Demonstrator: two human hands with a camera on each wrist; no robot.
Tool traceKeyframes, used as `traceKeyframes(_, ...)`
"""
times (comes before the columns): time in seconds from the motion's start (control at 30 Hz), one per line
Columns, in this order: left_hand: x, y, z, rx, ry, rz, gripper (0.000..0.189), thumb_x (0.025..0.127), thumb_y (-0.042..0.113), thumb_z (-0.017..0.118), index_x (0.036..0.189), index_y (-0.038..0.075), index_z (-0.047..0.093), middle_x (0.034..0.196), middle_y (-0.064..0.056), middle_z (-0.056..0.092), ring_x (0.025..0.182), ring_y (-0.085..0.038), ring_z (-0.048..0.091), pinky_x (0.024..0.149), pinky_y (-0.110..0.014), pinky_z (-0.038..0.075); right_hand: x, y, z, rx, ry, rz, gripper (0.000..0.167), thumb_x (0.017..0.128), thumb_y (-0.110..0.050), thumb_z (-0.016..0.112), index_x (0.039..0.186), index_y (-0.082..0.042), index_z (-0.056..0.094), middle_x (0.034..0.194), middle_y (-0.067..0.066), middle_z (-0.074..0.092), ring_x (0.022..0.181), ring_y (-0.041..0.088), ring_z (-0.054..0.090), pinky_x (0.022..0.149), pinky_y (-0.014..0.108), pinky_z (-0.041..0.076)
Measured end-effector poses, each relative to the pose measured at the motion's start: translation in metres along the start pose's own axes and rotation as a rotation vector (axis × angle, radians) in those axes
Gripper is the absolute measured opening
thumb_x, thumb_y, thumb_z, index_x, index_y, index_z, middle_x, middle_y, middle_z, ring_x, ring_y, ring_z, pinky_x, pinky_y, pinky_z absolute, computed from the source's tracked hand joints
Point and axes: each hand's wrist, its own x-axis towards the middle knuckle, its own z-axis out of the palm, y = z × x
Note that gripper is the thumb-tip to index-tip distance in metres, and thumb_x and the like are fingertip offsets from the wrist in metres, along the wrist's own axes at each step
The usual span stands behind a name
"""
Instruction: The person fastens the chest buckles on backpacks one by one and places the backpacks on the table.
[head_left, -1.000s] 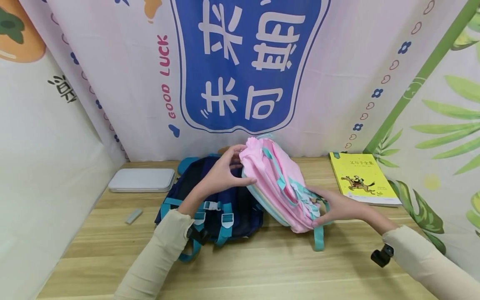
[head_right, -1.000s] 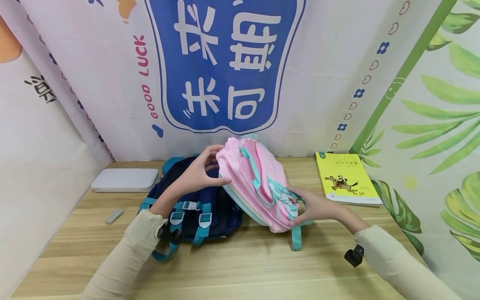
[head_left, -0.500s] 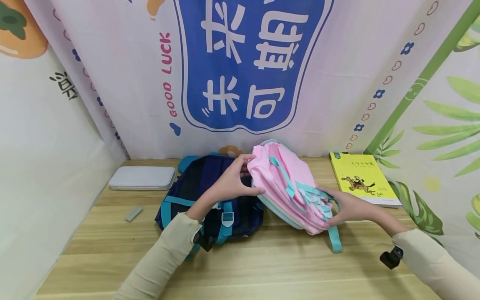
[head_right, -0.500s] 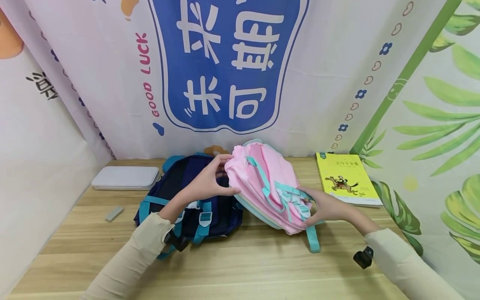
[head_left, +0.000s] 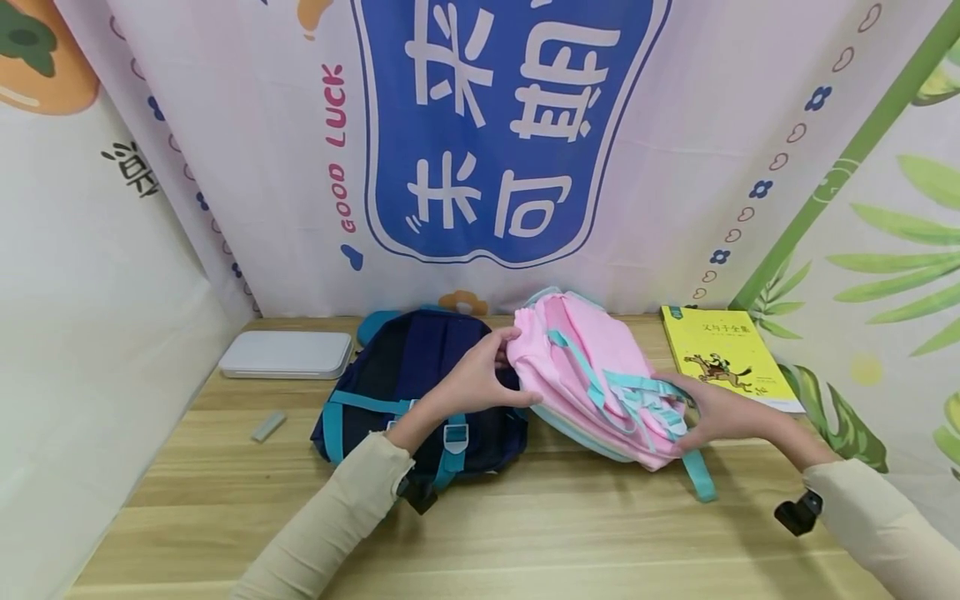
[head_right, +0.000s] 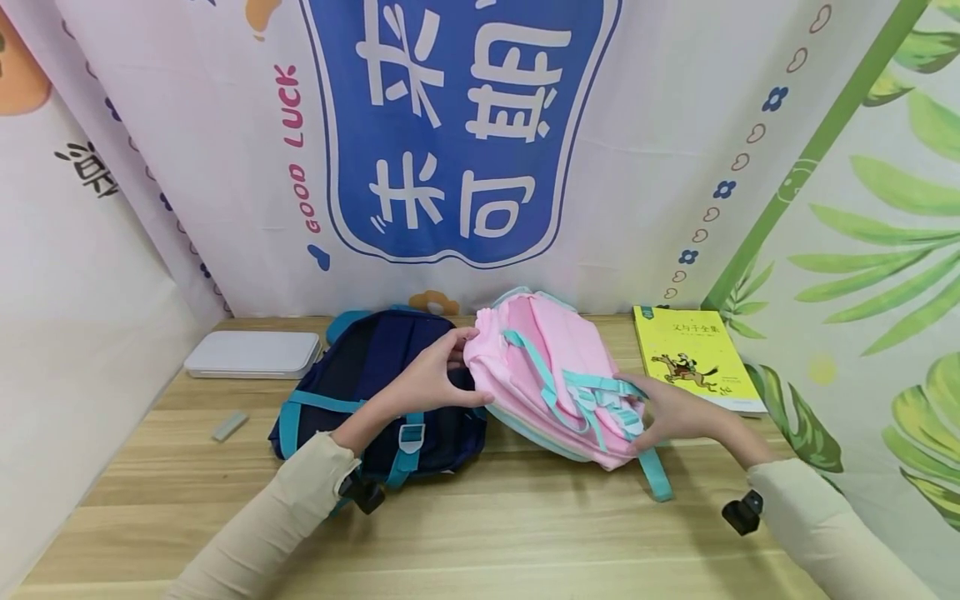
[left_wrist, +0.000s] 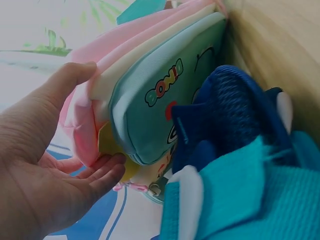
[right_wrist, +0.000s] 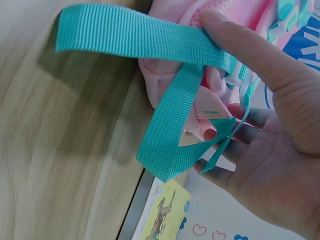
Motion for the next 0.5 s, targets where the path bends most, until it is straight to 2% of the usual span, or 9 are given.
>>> traceKeyframes(0.23,-0.002,0.003,0.009,0.028,-0.031,-0.035,0.092,0.078,0.035,0.087,0.149,0.001,0.04,0.131,-0.013,0.06,0.112,-0.024,0.064,0.101,-0.041,0.055,-0.004,0.005,-0.01,-0.042,-0.009,0.051,0.114,0.068,-0.04,0.093,0.155,0.003,0.033,0.149,0.03,0.046,0.134,0.048,0.047,0.105,0.063,0.043)
traceKeyframes(0.5,-0.004,0.001,0.02,0.09,-0.087,-0.065,0.08,0.08,0.041,0.084,0.14,0.004,0.047,0.114,-0.007,0.067,0.102,-0.017,0.067,0.092,-0.032,0.057,-0.008,0.015,-0.019,-0.076,-0.027,0.068,0.111,0.067,-0.036,0.093,0.152,0.006,0.036,0.148,0.032,0.045,0.132,0.048,0.046,0.102,0.063,0.044)
